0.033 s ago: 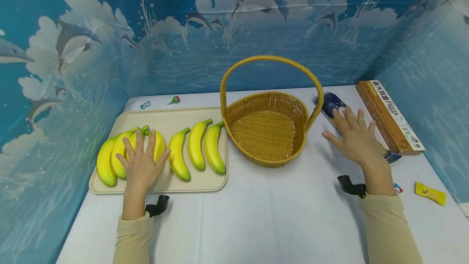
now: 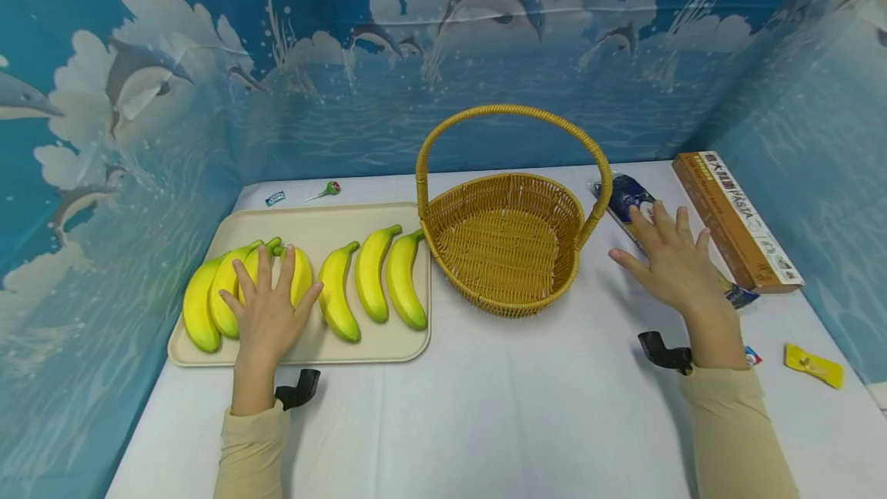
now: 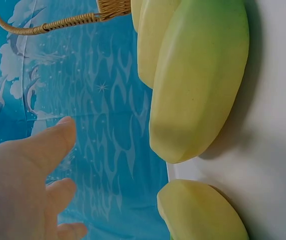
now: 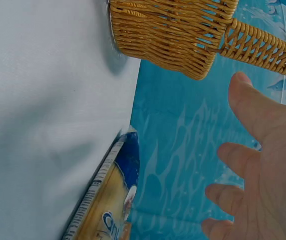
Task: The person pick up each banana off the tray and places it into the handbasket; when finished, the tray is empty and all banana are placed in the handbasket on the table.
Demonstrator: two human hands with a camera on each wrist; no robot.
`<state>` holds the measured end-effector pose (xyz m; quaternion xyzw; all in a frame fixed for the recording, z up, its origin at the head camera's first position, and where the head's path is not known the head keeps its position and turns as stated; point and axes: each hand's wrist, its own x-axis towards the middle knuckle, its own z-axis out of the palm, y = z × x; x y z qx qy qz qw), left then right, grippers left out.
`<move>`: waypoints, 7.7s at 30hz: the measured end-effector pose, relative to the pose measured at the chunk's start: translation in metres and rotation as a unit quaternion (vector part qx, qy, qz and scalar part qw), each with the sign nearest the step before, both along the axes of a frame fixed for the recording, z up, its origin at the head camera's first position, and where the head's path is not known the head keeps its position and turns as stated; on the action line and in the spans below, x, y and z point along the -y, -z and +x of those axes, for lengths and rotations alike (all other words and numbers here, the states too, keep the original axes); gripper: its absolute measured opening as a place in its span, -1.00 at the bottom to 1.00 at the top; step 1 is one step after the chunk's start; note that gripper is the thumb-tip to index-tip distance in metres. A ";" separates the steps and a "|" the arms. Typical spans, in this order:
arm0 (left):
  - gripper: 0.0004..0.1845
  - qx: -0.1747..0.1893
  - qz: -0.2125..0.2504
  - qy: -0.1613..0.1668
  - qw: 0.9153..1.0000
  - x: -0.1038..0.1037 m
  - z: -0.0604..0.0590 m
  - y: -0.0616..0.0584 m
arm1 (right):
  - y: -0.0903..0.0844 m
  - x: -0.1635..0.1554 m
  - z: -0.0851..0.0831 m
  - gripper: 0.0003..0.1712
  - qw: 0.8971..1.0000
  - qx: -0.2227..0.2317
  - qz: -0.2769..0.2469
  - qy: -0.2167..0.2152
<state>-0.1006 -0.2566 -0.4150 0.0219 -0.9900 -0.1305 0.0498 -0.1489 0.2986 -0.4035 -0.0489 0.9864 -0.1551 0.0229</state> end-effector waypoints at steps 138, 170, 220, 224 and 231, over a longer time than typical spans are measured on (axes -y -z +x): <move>-0.50 -0.181 0.242 0.025 0.953 -0.219 -0.104 0.029 | 0.026 0.058 -0.016 -0.49 0.909 -0.181 -0.376 0.009; -0.58 -0.149 0.161 0.059 0.974 -0.221 -0.093 0.021 | 0.029 0.056 -0.011 -0.53 0.903 -0.201 -0.380 0.009; -0.39 -0.032 0.318 -0.270 0.908 0.106 -0.027 0.051 | 0.031 0.053 -0.013 -0.51 0.907 -0.197 -0.371 0.024; -0.39 -0.045 0.333 -0.293 0.895 0.106 -0.025 0.052 | 0.030 0.055 -0.015 -0.51 0.908 -0.193 -0.371 0.021; -0.38 -0.096 0.341 -0.336 0.873 0.102 -0.022 0.042 | 0.029 0.055 -0.012 -0.51 0.912 -0.182 -0.367 0.025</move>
